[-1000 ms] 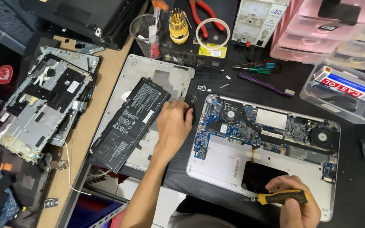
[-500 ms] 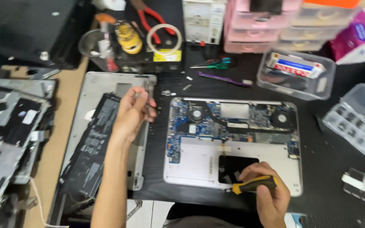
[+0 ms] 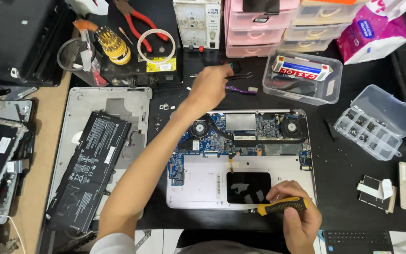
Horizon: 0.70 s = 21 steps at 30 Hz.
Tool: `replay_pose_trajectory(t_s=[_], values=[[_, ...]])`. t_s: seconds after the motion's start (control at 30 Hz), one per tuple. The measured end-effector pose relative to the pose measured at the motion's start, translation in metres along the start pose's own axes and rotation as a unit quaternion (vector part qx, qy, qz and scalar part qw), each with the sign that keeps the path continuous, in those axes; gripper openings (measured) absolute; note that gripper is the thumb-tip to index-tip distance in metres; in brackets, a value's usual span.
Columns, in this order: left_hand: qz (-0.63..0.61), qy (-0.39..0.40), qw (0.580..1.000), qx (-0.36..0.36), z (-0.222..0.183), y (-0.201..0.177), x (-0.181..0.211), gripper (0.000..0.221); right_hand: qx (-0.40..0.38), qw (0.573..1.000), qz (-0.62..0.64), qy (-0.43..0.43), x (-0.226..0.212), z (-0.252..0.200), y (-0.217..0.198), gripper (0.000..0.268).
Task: Repairing a laptop by unscrewing internal components and removing parts from the chassis
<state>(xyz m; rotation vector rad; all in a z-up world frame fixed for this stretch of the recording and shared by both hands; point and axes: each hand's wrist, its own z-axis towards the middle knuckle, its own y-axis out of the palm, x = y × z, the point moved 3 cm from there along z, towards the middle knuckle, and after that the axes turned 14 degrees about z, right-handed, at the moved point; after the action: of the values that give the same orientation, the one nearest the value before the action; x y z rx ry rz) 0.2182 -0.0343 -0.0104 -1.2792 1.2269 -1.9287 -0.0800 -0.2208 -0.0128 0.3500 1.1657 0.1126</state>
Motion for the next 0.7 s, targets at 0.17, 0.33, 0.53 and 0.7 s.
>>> replay_pose_trajectory(t_s=[0.17,0.33,0.53,0.7], values=[[0.167,0.082,0.981,0.046,0.026,0.049,-0.01,0.046,0.006,1.0,0.004,-0.003,0.003,0.002,-0.007,0.037],[0.278,0.082,0.951,0.103,0.023,0.052,-0.009,0.035,0.029,0.999,-0.005,0.021,0.005,0.005,-0.01,0.039],[-0.023,0.16,0.973,0.167,-0.087,-0.009,0.072,0.031,-0.063,0.988,-0.131,-0.06,0.004,0.027,-0.011,0.043],[-0.158,0.116,0.979,0.046,-0.196,-0.046,0.109,0.059,-0.097,0.98,-0.161,-0.06,-0.006,0.043,0.022,0.041]])
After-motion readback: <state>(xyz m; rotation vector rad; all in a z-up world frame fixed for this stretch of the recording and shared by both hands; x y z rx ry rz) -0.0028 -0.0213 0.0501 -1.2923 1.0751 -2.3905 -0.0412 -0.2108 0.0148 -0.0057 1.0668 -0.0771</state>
